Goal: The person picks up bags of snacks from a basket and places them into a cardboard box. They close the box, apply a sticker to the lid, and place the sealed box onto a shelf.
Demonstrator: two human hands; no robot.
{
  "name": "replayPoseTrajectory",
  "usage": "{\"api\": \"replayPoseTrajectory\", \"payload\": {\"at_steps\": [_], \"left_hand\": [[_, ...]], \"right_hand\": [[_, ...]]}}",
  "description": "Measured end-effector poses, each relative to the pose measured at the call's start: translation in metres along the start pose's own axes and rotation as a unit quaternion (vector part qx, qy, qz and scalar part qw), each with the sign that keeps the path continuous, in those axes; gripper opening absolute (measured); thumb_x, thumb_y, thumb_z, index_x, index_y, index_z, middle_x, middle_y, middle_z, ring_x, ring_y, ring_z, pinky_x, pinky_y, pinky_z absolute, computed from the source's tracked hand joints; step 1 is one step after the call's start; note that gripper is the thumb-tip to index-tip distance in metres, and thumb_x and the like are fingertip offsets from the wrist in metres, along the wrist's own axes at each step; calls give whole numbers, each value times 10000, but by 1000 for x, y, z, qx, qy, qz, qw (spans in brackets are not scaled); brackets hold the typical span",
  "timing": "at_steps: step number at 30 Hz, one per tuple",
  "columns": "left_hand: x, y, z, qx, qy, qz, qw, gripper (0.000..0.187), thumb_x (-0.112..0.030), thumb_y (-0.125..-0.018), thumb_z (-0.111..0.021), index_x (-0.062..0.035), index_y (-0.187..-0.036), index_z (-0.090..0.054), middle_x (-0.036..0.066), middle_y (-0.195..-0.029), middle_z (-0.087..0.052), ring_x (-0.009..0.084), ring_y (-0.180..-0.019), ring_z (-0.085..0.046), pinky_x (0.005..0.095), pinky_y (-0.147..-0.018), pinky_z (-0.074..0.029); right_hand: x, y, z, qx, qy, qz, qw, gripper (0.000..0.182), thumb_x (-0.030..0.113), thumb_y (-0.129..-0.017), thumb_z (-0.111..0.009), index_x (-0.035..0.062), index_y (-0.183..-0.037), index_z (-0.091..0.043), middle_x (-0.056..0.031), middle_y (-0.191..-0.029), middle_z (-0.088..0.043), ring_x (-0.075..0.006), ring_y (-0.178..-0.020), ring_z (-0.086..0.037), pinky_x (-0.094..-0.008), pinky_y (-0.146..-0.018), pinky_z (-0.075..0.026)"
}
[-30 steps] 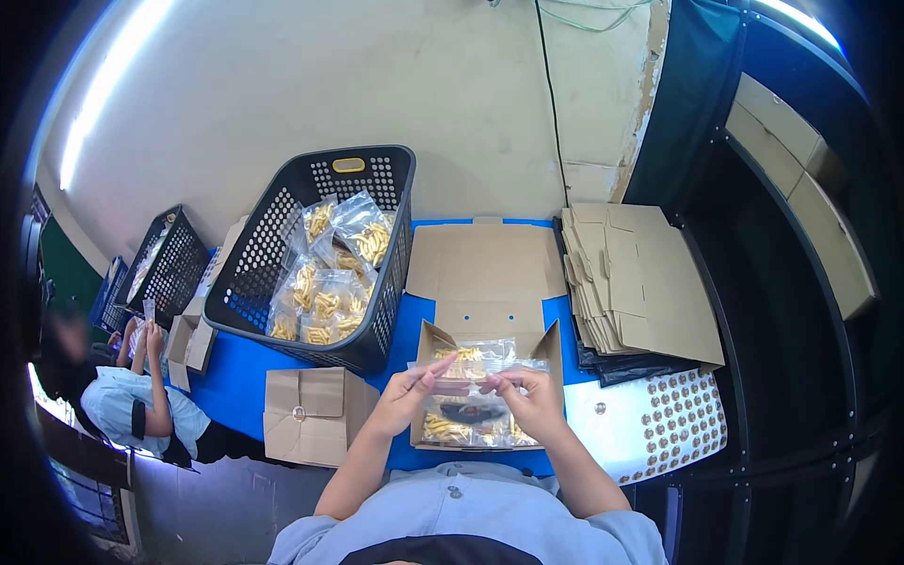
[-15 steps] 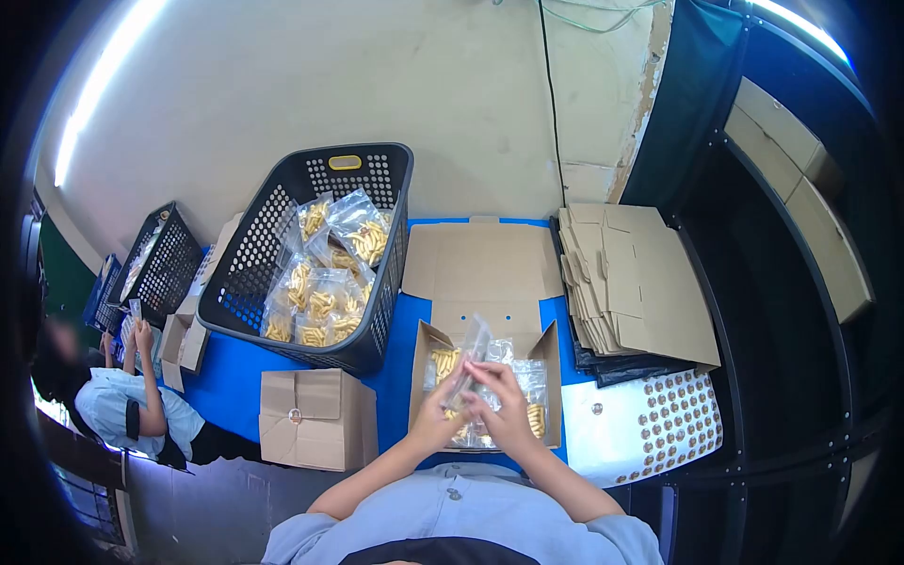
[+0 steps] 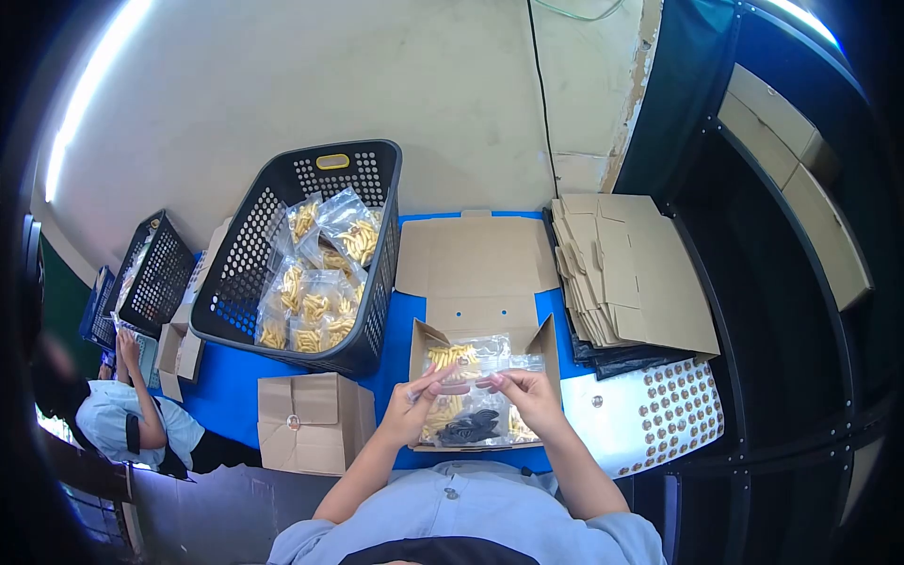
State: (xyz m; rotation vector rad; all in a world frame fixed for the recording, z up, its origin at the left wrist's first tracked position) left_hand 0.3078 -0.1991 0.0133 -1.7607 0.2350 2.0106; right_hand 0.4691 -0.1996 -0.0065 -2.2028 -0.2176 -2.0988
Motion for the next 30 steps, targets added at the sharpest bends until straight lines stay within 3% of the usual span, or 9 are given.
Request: {"api": "replayPoseTrajectory", "payload": {"at_steps": [6, 10, 13, 18, 20, 22, 26, 28, 30], "left_hand": [[28, -1, -1, 7, 266, 38, 963, 692, -461, -971, -382, -64, -1485, -142, 192, -1359, -475, 257, -1300, -411, 402, -1115, -238], [56, -5, 21, -52, 188, 57, 979, 628, -374, -983, -424, -51, -1472, -199, 161, -1402, -436, 287, -1295, -418, 401, -1105, -258], [60, -1, -38, 31, 232, 27, 972, 666, -317, -938, -553, -68, -1466, -233, 148, -1453, -359, 239, -1345, -339, 365, -1099, -266], [48, -6, -40, -59, 141, 50, 987, 611, -323, -926, -582, -83, -1433, -338, 160, -1400, -421, 216, -1275, -416, 320, -1069, -291], [62, -2, -46, -29, 129, 136, 982, 445, -294, -948, -554, -2, -1281, -510, 117, -1274, -546, 188, -1172, -501, 312, -1009, -368], [52, -4, -40, -82, 150, 66, 983, 351, -264, -960, -534, 4, -1179, -593, 123, -1177, -609, 196, -1113, -544, 305, -996, -377], [35, 0, -37, -37, 81, 28, 996, 422, -334, -991, -442, 1, -1201, -590, 139, -1180, -607, 213, -1139, -531, 327, -1020, -351], [38, 1, -33, -22, 109, 33, 993, 469, -372, -998, -405, 8, -1206, -585, 151, -1198, -602, 238, -1163, -523, 346, -1044, -326], [39, 0, -30, 11, 124, 5, 992, 574, -456, -995, -339, 19, -1213, -575, 159, -1244, -576, 264, -1225, -481, 369, -1081, -276]], "right_hand": [[4, 8, 1, -5, -12, -1, 1000, 291, 234, -949, -550, -13, -978, -702, -89, -931, -704, -108, -770, -586, -267, -755, -473], [16, 11, 29, -159, -12, 67, 985, 252, 180, -945, -532, 6, -1057, -676, -104, -941, -705, -140, -778, -595, -285, -736, -475], [36, 13, -14, -58, 301, 197, 931, 298, 59, -891, -518, 67, -1168, -627, -146, -1008, -656, -283, -893, -595, -323, -832, -461], [21, 4, -43, -1, 166, 204, 965, 612, 47, -846, -589, 75, -1413, -358, -165, -1119, -503, -270, -934, -536, -370, -872, -435], [15, 1, -13, -140, 138, 154, 968, 674, 111, -807, -672, 65, -1403, -359, -151, -1008, -477, -264, -964, -500, -370, -926, -402], [23, -2, 4, -183, 209, 140, 950, 708, 193, -739, -767, 49, -1343, -425, -117, -952, -429, -255, -1003, -457, -365, -949, -378], [13, -16, 19, -118, 296, 151, 936, 508, 218, -683, -826, 28, -1085, -581, -92, -942, -479, -224, -989, -490, -319, -868, -398], [-11, -27, 16, 15, -2, 35, 999, 285, 147, -751, -781, 25, -937, -602, -50, -871, -552, -169, -832, -556, -270, -818, -445], [8, -24, 20, 4, -25, 67, 997, 145, 103, -818, -716, 31, -845, -592, -33, -801, -582, -130, -758, -588, -252, -746, -484]]}}
Point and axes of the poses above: each hand's wrist, its own y-axis away from the middle knuckle, its own z-axis out of the back of the hand, x = y × z, the point moved 10 cm from there along -y, towards the middle knuckle
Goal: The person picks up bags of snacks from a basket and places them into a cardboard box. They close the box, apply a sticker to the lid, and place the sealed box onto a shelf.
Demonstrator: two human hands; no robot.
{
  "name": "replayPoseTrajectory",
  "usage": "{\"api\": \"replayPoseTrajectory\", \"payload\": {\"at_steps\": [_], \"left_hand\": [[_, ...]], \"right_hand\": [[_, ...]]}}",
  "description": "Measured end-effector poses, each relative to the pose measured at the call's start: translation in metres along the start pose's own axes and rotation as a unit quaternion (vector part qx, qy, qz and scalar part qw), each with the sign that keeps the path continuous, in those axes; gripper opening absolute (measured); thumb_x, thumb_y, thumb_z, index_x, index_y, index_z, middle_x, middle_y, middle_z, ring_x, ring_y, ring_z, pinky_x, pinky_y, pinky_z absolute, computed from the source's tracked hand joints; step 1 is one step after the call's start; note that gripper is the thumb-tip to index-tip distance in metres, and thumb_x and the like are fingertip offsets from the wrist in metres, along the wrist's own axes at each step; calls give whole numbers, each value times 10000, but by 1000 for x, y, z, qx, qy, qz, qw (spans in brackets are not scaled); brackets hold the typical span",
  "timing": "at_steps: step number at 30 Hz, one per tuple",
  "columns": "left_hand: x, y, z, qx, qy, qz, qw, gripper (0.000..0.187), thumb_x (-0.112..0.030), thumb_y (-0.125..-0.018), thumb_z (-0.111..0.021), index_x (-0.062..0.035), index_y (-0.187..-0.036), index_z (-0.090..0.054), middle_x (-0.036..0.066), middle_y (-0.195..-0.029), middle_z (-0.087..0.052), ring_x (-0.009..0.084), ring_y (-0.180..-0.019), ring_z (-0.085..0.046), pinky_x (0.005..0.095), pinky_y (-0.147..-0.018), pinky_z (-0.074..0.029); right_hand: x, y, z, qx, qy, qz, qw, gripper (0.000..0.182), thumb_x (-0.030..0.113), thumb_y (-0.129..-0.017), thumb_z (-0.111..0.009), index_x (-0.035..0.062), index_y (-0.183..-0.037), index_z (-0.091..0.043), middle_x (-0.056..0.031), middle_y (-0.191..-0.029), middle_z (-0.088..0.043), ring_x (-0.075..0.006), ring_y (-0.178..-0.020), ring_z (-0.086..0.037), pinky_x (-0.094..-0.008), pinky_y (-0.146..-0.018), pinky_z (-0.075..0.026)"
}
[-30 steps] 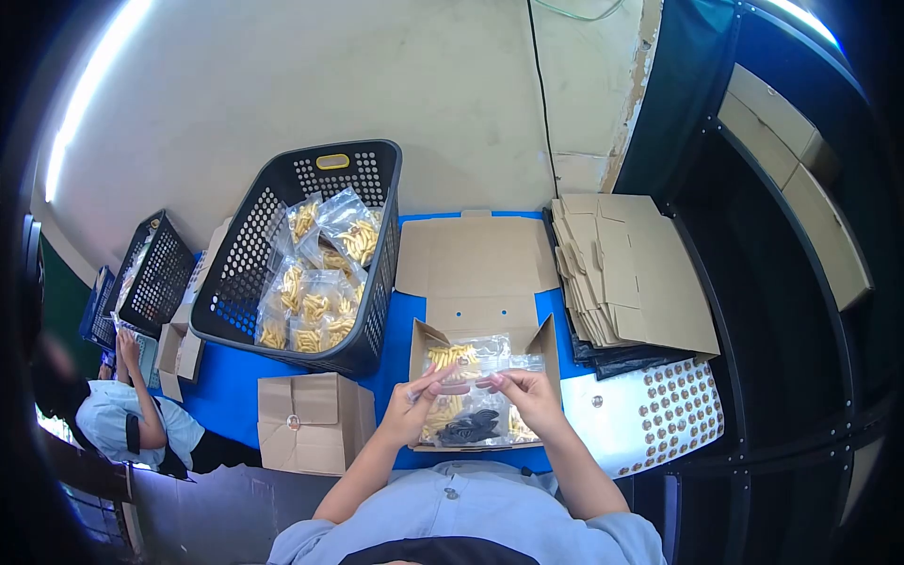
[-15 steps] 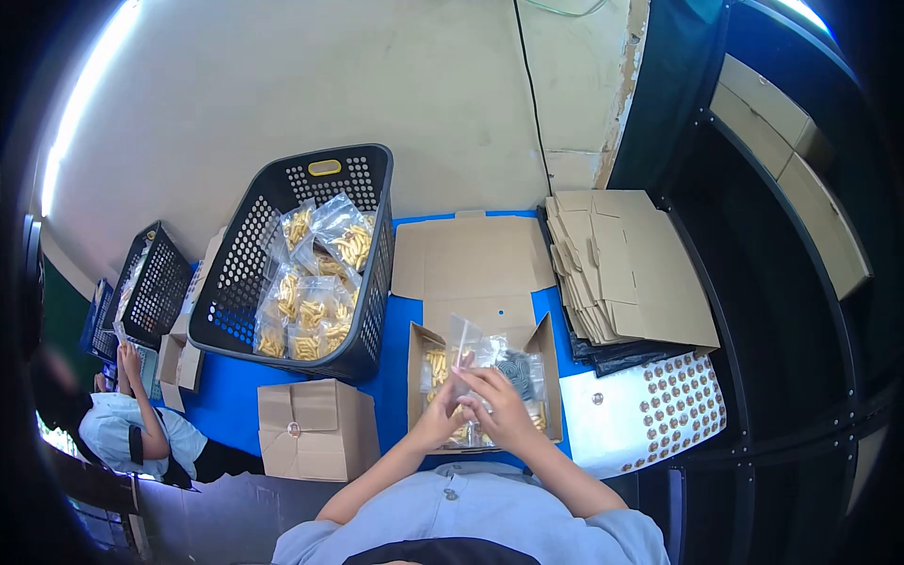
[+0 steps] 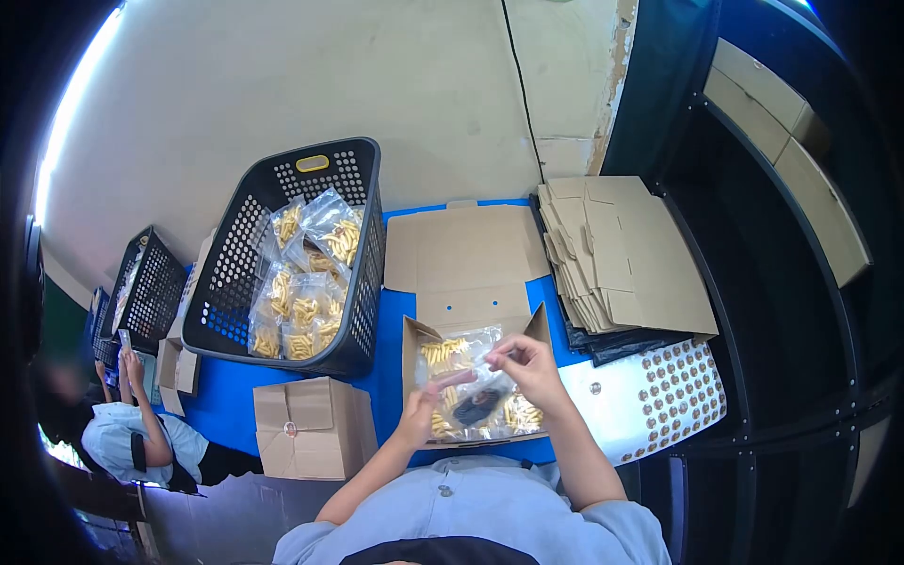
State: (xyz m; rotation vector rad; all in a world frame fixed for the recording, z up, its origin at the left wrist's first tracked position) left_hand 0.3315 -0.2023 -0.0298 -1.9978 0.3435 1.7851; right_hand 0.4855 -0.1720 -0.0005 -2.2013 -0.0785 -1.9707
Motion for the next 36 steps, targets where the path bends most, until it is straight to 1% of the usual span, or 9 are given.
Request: {"api": "replayPoseTrajectory", "payload": {"at_steps": [4, 7, 9, 12, 16, 19, 22, 34, 36], "left_hand": [[21, -4, -2, -3, 55, 18, 998, 603, -508, -946, -446, -17, -1290, -516, 164, -1204, -593, 244, -1257, -443, 374, -1089, -268], [90, 2, 12, -11, -30, 127, 991, 471, -274, -873, -661, -30, -1250, -521, 114, -1177, -601, 196, -1155, -525, 333, -965, -415], [99, 1, 19, -71, 84, 151, 982, 321, -192, -865, -681, -32, -1115, -560, 32, -1019, -639, 110, -862, -629, 273, -743, -528], [128, -5, 64, -248, 237, 172, 923, 269, -177, -878, -664, -27, -1073, -554, 33, -908, -650, 109, -761, -622, 287, -682, -532], [162, -22, 89, -256, 265, 196, 909, 257, -172, -878, -662, -27, -1053, -542, 70, -946, -651, 125, -804, -625, 271, -704, -515], [182, -30, 90, -245, 79, 192, 947, 350, -200, -845, -695, -17, -1093, -530, 125, -1020, -640, 181, -850, -638, 258, -723, -500], [230, -30, 96, -211, -158, 233, 936, 472, -235, -789, -748, 1, -1127, -519, 167, -1023, -636, 206, -886, -634, 299, -729, -511], [227, -55, 78, -168, -195, 244, 935, 562, -211, -766, -765, 29, -1184, -476, 153, -1033, -615, 247, -938, -609, 338, -812, -491], [193, -63, 75, -203, -384, 81, 897, 557, -251, -832, -680, -10, -1276, -445, 215, -1266, -501, 339, -1194, -478, 438, -999, -381]], "right_hand": [[1, 7, 28, -145, -170, -17, 975, 116, 127, -896, -626, 64, -841, -546, -52, -865, -593, -122, -802, -610, -288, -651, -553], [-1, 12, 55, -277, -262, 43, 923, 115, 113, -894, -630, 68, -850, -534, -46, -896, -589, -155, -744, -633, -306, -675, -573], [-25, 12, 71, -293, -226, 43, 928, 113, 110, -893, -632, 71, -872, -528, -45, -882, -591, -149, -754, -630, -301, -671, -569], [-52, 15, 88, -310, -145, 8, 940, 187, 61, -869, -649, 60, -976, -496, -45, -837, -592, -138, -766, -623, -283, -668, -551], [-80, 19, 80, -278, -47, -31, 959, 547, -91, -793, -610, 48, -1255, -351, -92, -835, -604, -153, -714, -622, -268, -678, -519], [-93, 26, 79, -192, 310, -62, 929, 747, -70, -711, -649, 43, -1372, -321, -115, -861, -610, -177, -725, -629, -288, -687, -522], [-158, 38, 83, -113, 267, -282, 914, 835, -42, -693, -673, 51, -1424, -280, -116, -883, -610, -174, -799, -636, -320, -703, -532], [-192, -5, 102, -150, 450, -186, 860, 648, -65, -723, -556, 4, -1351, -409, -280, -1178, -526, -381, -1037, -575, -368, -918, -460], [-196, -6, 96, -138, 505, -214, 825, 588, -54, -765, -528, 13, -1338, -419, -297, -1321, -394, -408, -1195, -460, -390, -978, -418]]}}
Point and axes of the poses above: each hand's wrist, its own y-axis away from the middle knuckle, its own z-axis out of the back of the hand, x = y × z, the point moved 10 cm from there along -y, towards the middle knuckle
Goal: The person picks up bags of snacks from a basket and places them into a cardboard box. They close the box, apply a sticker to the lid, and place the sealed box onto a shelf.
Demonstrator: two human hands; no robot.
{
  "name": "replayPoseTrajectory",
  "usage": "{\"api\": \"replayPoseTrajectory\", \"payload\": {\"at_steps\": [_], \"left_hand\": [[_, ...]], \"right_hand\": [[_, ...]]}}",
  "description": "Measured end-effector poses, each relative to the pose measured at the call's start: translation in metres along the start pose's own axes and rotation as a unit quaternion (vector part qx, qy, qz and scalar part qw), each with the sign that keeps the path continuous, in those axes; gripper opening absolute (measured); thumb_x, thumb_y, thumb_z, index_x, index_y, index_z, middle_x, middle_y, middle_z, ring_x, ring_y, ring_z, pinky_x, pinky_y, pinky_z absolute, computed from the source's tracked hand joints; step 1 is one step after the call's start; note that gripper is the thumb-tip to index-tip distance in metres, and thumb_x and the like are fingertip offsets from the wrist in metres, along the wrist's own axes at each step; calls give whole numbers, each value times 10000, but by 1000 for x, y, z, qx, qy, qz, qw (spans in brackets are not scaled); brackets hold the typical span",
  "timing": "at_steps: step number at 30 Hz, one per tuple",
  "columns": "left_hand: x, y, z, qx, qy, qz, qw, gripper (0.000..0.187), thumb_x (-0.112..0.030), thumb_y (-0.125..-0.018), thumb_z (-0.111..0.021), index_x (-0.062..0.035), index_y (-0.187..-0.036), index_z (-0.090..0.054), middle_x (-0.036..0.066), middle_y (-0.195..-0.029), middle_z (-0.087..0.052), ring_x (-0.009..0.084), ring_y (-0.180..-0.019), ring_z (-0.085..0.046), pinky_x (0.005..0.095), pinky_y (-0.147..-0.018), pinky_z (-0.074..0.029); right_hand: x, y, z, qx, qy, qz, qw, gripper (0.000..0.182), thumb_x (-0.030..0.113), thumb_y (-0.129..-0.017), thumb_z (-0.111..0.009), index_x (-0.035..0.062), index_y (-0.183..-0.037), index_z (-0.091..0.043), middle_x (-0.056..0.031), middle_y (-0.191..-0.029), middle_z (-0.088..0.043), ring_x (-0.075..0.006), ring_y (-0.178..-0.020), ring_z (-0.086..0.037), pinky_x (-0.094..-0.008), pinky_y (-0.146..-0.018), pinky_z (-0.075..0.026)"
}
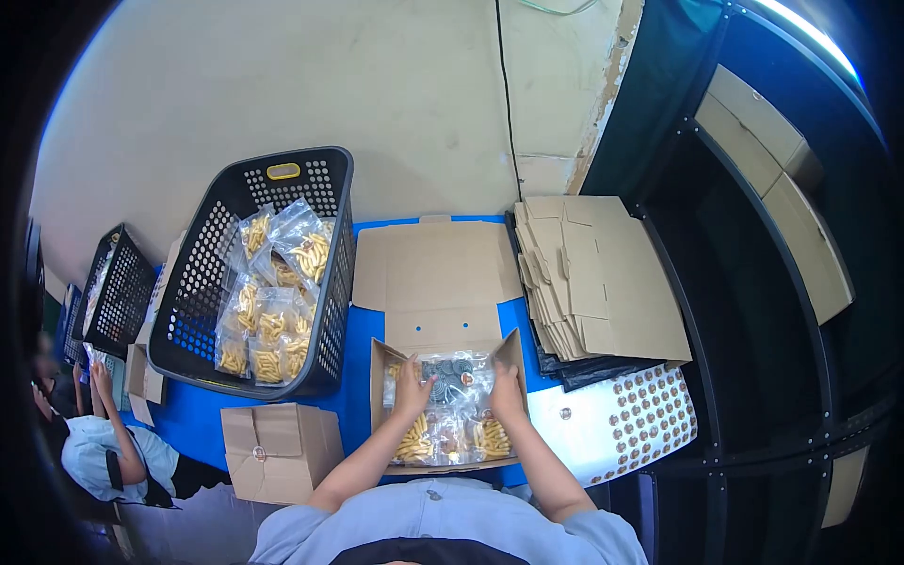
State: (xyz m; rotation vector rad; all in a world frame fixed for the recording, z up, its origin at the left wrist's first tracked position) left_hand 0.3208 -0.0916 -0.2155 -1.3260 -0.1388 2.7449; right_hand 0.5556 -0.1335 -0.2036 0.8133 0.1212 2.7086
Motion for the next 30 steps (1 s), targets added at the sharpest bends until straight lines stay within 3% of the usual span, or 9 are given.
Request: {"api": "replayPoseTrajectory", "payload": {"at_steps": [4, 6, 10, 15, 18, 20, 22, 24, 30], "left_hand": [[-31, 13, -4, 43, -165, -89, 981, 546, -319, -911, -539, -90, -1381, -380, 201, -1465, -294, 401, -1362, -242, 541, -1098, -203], [-26, 25, -28, 173, -172, -100, 965, 534, -372, -947, -432, -159, -1428, -335, 146, -1532, -177, 426, -1395, -140, 589, -1102, -142], [-36, 26, -18, 176, -168, -94, 965, 525, -341, -953, -428, -167, -1438, -328, 128, -1534, -185, 429, -1394, -146, 575, -1103, -162], [-123, 12, 64, 105, 32, -162, 981, 507, -31, -901, -434, -61, -1401, -352, 211, -1354, -454, 365, -1228, -459, 424, -1070, -316], [-193, 15, 147, 155, 128, -117, 972, 441, -51, -932, -412, -19, -1371, -382, 190, -1316, -497, 366, -1230, -465, 397, -1037, -368], [-226, 27, 216, 14, 39, -244, 969, 497, -61, -942, -408, -35, -1423, -281, 183, -1226, -556, 316, -1121, -568, 384, -1000, -403], [-227, 30, 284, -124, 157, -223, 954, 620, -78, -941, -439, -53, -1466, -110, 174, -1132, -587, 241, -1037, -606, 374, -968, -423], [-226, 20, 336, -190, 267, -202, 923, 725, -81, -935, -464, -66, -1468, 26, 166, -1085, -589, 202, -1000, -596, 367, -938, -436], [-198, -47, 409, -211, 55, -174, 960, 604, -120, -943, -476, -61, -1456, -163, 138, -1066, -590, 205, -953, -593, 348, -889, -449]], "right_hand": [[24, 3, -13, -81, 109, 103, 985, 537, 17, -803, -548, 28, -1327, -431, -287, -1380, -322, -419, -1298, -338, -459, -1046, -343], [54, 20, -1, -107, 210, 157, 959, 504, 126, -846, -553, 41, -1329, -437, -267, -1382, -339, -415, -1342, -268, -537, -1080, -261], [31, 20, -50, 39, 100, 125, 986, 488, 299, -910, -498, 104, -1353, -433, -215, -1400, -372, -397, -1327, -315, -593, -1074, -215], [29, 12, -60, 70, 141, 84, 984, 491, 291, -899, -515, 122, -1353, -434, -211, -1373, -412, -375, -1285, -379, -598, -1051, -239], [89, 4, -41, 122, 128, 128, 976, 555, 255, -907, -511, 101, -1410, -333, -209, -1003, -648, -363, -933, -626, -474, -842, -474], [165, 13, 12, 122, -7, 123, 985, 640, 250, -927, -501, 106, -1465, -184, -203, -862, -660, -360, -800, -650, -426, -728, -514], [224, 14, 44, 96, -141, 202, 964, 693, 248, -950, -484, 114, -1484, -63, -195, -845, -647, -356, -805, -641, -419, -725, -498], [284, 20, 88, 51, -217, 265, 938, 661, 214, -957, -481, 109, -1484, -96, -184, -839, -632, -339, -783, -636, -413, -725, -484], [414, 19, 137, -31, -265, 490, 830, 441, 103, -912, -506, 55, -1343, -421, -176, -860, -614, -345, -821, -610, -420, -741, -474]]}}
Point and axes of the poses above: each hand's wrist, its own y-axis away from the middle knuckle, its own z-axis out of the back of the hand, x = y × z, the point moved 10 cm from there along -y, towards the middle knuckle
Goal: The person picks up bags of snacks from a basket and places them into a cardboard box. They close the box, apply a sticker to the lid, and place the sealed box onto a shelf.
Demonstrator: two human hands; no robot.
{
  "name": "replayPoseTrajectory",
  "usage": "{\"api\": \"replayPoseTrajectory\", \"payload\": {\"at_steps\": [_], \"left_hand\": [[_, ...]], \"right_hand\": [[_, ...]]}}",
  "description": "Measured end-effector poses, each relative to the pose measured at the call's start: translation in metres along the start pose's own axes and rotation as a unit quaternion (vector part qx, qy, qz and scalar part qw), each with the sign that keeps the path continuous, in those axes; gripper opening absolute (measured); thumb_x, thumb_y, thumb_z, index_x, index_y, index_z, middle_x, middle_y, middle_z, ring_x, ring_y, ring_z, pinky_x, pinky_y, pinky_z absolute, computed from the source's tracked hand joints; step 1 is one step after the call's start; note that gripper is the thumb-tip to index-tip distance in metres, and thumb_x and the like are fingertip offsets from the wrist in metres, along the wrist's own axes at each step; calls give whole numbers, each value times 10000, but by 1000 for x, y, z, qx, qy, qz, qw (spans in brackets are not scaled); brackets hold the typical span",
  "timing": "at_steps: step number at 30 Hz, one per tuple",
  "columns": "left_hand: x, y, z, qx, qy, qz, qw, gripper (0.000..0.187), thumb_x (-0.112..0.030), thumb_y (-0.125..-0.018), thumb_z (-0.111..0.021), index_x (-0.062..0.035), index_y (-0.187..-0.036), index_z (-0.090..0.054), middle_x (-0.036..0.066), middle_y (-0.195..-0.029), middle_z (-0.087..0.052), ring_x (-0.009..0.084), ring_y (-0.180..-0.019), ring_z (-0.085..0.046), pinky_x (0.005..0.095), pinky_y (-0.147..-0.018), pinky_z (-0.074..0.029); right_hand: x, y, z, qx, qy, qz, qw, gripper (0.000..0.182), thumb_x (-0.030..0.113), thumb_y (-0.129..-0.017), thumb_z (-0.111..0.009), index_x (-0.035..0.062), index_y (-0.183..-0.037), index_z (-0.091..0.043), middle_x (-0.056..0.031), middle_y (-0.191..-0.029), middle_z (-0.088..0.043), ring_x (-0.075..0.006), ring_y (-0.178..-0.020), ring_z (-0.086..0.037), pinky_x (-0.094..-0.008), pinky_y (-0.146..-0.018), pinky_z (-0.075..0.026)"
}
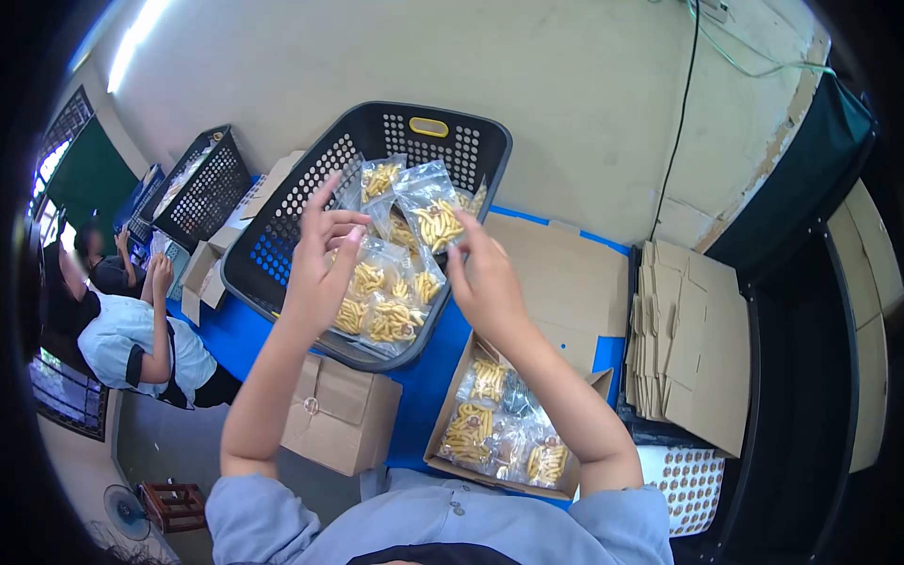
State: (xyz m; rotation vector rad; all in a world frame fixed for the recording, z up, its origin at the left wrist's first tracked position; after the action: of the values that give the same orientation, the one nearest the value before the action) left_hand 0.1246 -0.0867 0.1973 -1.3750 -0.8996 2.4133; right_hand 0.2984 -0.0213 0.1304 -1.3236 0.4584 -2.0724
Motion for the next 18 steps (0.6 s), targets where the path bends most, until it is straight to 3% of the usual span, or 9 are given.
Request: {"api": "replayPoseTrajectory", "payload": {"at_steps": [2, 4, 6, 8, 12, 14, 16, 17, 18], "left_hand": [[50, -14, -19, 123, -87, 109, 983, 504, -150, -932, -494, -61, -1399, -325, 150, -1063, -596, 257, -963, -602, 348, -879, -458], [94, -25, -31, 150, -219, 62, 962, 425, -164, -874, -529, -38, -1274, -459, 177, -1060, -607, 307, -964, -617, 415, -863, -470], [148, -28, -53, 240, -360, 76, 898, 354, -183, -837, -558, -30, -1156, -560, 195, -1090, -609, 338, -982, -617, 446, -860, -474], [202, -22, -82, 368, -441, 77, 815, 322, -202, -805, -582, -26, -1073, -615, 187, -1074, -625, 336, -980, -625, 432, -844, -491], [286, 5, -138, 529, -457, 86, 710, 442, -244, -775, -657, -82, -1177, -567, 164, -1168, -581, 334, -1009, -604, 429, -838, -500], [298, 28, -180, 557, -341, 8, 758, 647, -279, -734, -734, -131, -1308, -473, 151, -1195, -581, 341, -1014, -604, 430, -928, -457], [266, 55, -210, 554, -307, -197, 748, 853, -298, -699, -781, -142, -1415, -346, 126, -1360, -477, 326, -1199, -499, 441, -989, -404], [265, 61, -214, 556, -306, -197, 747, 853, -298, -699, -781, -142, -1415, -346, 126, -1360, -477, 326, -1199, -499, 441, -989, -404], [266, 74, -213, 597, -364, -162, 696, 913, -258, -690, -784, -197, -1445, -275, 116, -1399, -429, 324, -1247, -444, 438, -1014, -374]], "right_hand": [[0, -30, -22, 20, 32, 73, 997, 363, 81, -885, -512, 38, -1246, -493, -185, -874, -617, -354, -843, -604, -430, -752, -477], [0, -60, -51, 35, 54, 148, 987, 296, 59, -859, -518, 21, -1149, -566, -194, -887, -620, -363, -865, -599, -440, -763, -480], [-29, -83, -87, 124, 113, 111, 980, 248, 23, -816, -507, 6, -1042, -604, -209, -931, -627, -368, -900, -598, -453, -788, -487], [-55, -95, -111, 135, 136, 119, 974, 249, -6, -778, -504, 4, -998, -619, -214, -909, -632, -375, -887, -609, -454, -783, -497], [-150, -74, -178, 308, 264, 41, 913, 240, -1, -788, -483, -8, -992, -610, -234, -930, -639, -380, -898, -624, -449, -773, -504], [-137, -84, -174, 314, 273, 43, 908, 231, 4, -787, -478, -13, -977, -609, -231, -924, -645, -380, -893, -630, -453, -775, -505], [-137, -78, -170, 326, 281, 29, 902, 223, 10, -787, -472, -18, -961, -609, -228, -918, -650, -380, -888, -635, -456, -776, -506], [-143, -76, -168, 331, 290, 14, 898, 212, 21, -784, -481, -20, -946, -611, -232, -912, -649, -385, -876, -635, -460, -771, -505], [-149, -72, -168, 339, 298, -3, 892, 202, 32, -782, -489, -22, -931, -614, -236, -907, -648, -389, -865, -635, -464, -766, -504]]}}
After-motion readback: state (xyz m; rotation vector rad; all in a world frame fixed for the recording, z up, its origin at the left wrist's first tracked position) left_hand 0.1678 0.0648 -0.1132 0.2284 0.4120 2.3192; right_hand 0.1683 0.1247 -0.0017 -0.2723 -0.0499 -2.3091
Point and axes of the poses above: each hand's wrist, its own y-axis away from the middle knuckle, its own z-axis out of the back of the hand, x = y × z, the point moved 10 cm from there along -y, towards the middle knuckle
